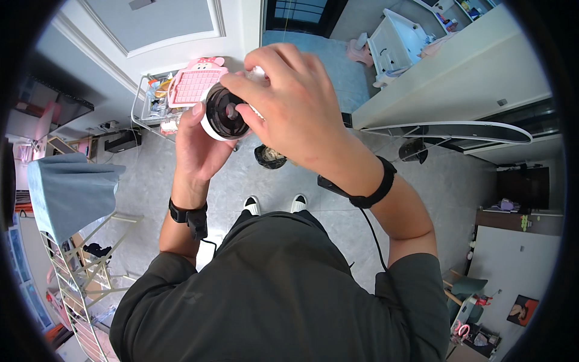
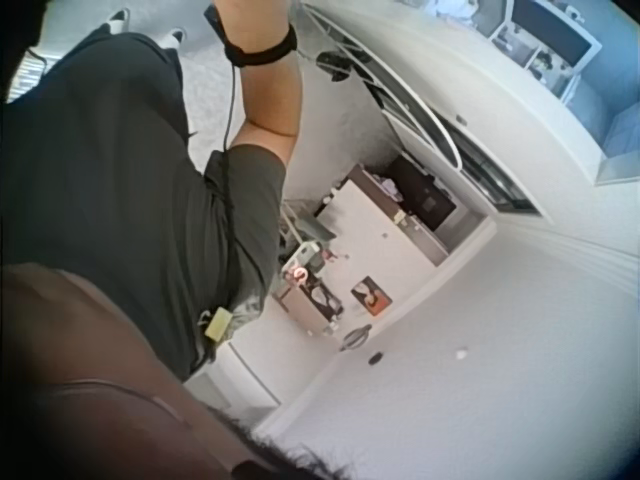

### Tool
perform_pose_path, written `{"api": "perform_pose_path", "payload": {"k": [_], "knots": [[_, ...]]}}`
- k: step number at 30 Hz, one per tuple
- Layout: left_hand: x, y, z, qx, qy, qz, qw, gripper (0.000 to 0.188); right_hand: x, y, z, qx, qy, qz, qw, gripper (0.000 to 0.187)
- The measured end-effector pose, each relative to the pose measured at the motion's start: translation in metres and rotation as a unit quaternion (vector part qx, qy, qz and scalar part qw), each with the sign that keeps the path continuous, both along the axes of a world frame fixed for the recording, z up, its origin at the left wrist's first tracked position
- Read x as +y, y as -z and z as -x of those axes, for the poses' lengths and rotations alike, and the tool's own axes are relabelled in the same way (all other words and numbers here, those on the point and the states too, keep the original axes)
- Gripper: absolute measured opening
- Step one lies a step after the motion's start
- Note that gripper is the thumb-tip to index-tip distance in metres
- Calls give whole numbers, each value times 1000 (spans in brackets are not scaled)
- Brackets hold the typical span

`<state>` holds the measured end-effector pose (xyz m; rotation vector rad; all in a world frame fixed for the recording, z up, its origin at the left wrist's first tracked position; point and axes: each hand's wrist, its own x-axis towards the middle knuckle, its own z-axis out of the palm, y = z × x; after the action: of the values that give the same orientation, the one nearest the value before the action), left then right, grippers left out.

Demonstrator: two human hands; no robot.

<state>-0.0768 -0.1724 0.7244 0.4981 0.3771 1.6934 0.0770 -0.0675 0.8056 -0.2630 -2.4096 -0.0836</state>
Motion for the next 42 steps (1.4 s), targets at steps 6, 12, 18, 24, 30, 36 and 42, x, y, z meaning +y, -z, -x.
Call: {"api": "perform_pose_path", "payload": {"k": [6, 12, 18, 24, 30, 36, 42], "knots": [[-2, 3, 5, -10, 20, 6, 1000, 59, 6, -3, 10, -1, -37, -27, 999, 40], [2, 1, 4, -27, 29, 2, 999, 59, 10, -2, 16, 11, -48, -36, 998, 33], [6, 2, 4, -28, 39, 5, 999, 59, 17, -3, 16, -1, -66, -42, 997, 30], [10, -2, 6, -29, 59, -10, 998, 57, 29, -11, 16, -25, -86, -87, 992, 30], [11, 0, 9, -6, 61, 18, 998, 54, 34, -8, 17, -26, -88, -131, 987, 22], [12, 2, 13, 3, 57, 34, 998, 53, 34, -1, 13, -52, -103, -104, 988, 24], [16, 1, 17, 1, 73, 35, 997, 55, 31, -9, 17, -55, -107, -80, 989, 31]]}}
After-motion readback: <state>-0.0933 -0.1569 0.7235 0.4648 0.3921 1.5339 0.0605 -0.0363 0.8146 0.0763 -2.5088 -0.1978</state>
